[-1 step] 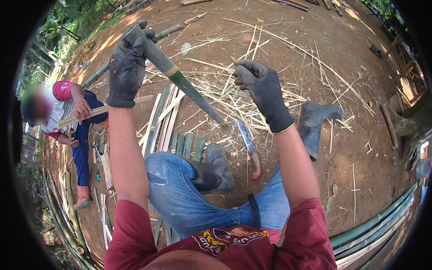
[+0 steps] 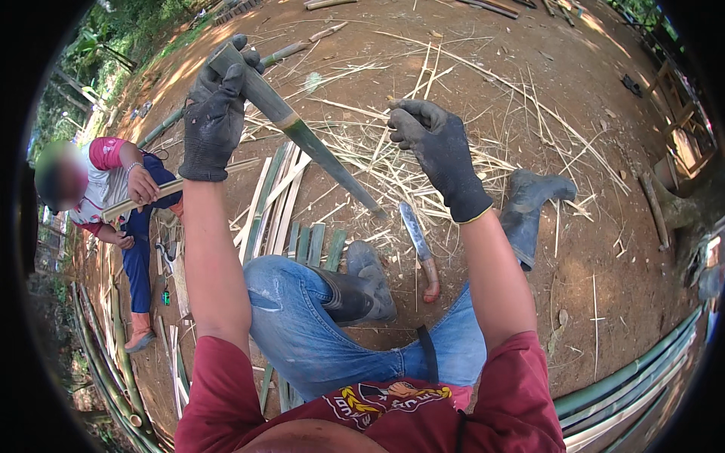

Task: The person sits on the ground and uses a large knife to split bamboo poles into thin strips. They repeatedly hold the bamboo against their leg and strike it with the knife to separate the material. Another person is visible in the background performing a similar task.

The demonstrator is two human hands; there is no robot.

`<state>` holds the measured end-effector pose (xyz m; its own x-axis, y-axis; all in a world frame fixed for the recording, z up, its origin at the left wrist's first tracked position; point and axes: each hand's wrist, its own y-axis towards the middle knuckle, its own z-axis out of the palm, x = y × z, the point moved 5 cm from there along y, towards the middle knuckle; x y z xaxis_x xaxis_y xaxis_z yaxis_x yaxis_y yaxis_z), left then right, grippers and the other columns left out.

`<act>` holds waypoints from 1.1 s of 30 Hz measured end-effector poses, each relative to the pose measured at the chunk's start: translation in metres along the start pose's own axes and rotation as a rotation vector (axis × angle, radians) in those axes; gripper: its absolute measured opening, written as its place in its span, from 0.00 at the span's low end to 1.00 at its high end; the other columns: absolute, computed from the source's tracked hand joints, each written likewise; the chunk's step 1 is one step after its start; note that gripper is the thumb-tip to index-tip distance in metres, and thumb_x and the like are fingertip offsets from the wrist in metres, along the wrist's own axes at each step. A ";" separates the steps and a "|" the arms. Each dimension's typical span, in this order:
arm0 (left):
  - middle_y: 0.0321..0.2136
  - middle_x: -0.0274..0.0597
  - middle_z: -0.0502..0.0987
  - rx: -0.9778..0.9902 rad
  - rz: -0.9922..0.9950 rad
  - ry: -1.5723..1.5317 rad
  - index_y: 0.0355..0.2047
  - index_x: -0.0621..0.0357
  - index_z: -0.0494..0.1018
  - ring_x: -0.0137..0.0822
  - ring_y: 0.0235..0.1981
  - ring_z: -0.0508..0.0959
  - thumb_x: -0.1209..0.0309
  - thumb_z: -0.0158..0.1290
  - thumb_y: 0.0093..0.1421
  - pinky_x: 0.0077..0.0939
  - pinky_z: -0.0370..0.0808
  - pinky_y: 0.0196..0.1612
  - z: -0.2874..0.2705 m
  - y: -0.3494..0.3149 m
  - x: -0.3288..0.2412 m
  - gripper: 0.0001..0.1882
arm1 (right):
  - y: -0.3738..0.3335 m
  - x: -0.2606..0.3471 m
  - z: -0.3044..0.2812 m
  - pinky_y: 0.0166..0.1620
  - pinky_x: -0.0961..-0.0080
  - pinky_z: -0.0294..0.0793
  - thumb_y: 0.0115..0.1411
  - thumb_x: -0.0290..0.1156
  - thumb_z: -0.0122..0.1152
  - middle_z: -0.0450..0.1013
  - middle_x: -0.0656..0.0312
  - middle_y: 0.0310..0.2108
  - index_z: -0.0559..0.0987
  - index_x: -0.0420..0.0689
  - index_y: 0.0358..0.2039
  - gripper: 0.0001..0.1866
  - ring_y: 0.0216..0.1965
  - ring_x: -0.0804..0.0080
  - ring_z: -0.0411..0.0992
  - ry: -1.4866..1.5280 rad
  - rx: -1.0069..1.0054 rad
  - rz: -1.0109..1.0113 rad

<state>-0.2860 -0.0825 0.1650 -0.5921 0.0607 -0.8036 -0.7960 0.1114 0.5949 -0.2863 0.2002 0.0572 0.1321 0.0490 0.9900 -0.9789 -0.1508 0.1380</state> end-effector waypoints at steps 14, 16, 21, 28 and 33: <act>0.47 0.45 0.78 -0.018 -0.067 0.173 0.54 0.66 0.71 0.38 0.46 0.79 0.67 0.56 0.65 0.32 0.76 0.53 0.004 -0.005 0.005 0.20 | 0.004 0.052 0.047 0.42 0.75 0.79 0.61 0.39 0.65 0.81 0.55 0.37 0.80 0.38 0.48 0.20 0.39 0.71 0.79 -0.151 0.024 -0.305; 0.45 0.44 0.79 -0.038 -0.029 0.265 0.51 0.65 0.73 0.36 0.44 0.79 0.66 0.56 0.66 0.32 0.77 0.51 0.010 -0.006 0.001 0.18 | 0.012 0.072 0.056 0.42 0.74 0.80 0.60 0.41 0.67 0.81 0.53 0.37 0.80 0.39 0.48 0.22 0.38 0.69 0.80 -0.188 0.009 -0.446; 0.36 0.39 0.82 0.018 -0.022 0.291 0.44 0.62 0.78 0.29 0.39 0.80 0.66 0.60 0.62 0.28 0.77 0.44 0.030 -0.007 -0.010 0.14 | 0.032 0.124 0.077 0.44 0.72 0.80 0.61 0.42 0.66 0.80 0.55 0.42 0.80 0.44 0.51 0.21 0.41 0.71 0.79 -0.373 0.054 -0.782; 0.39 0.41 0.82 0.062 -0.053 0.284 0.46 0.61 0.77 0.30 0.41 0.80 0.66 0.59 0.63 0.30 0.78 0.46 0.039 -0.010 -0.015 0.15 | 0.026 0.155 0.080 0.34 0.77 0.75 0.62 0.34 0.62 0.80 0.60 0.27 0.82 0.36 0.36 0.13 0.28 0.77 0.76 -0.332 0.149 -0.460; 0.43 0.45 0.81 0.111 -0.133 0.172 0.53 0.64 0.71 0.34 0.44 0.80 0.62 0.59 0.63 0.33 0.78 0.50 0.044 -0.017 0.007 0.24 | 0.036 0.142 0.077 0.31 0.73 0.76 0.62 0.38 0.61 0.79 0.56 0.25 0.81 0.36 0.33 0.15 0.26 0.74 0.77 -0.125 0.151 -0.423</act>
<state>-0.2709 -0.0406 0.1484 -0.5029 -0.1310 -0.8543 -0.8555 0.2160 0.4705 -0.2911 0.1254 0.2048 0.5413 0.0196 0.8406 -0.8026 -0.2860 0.5235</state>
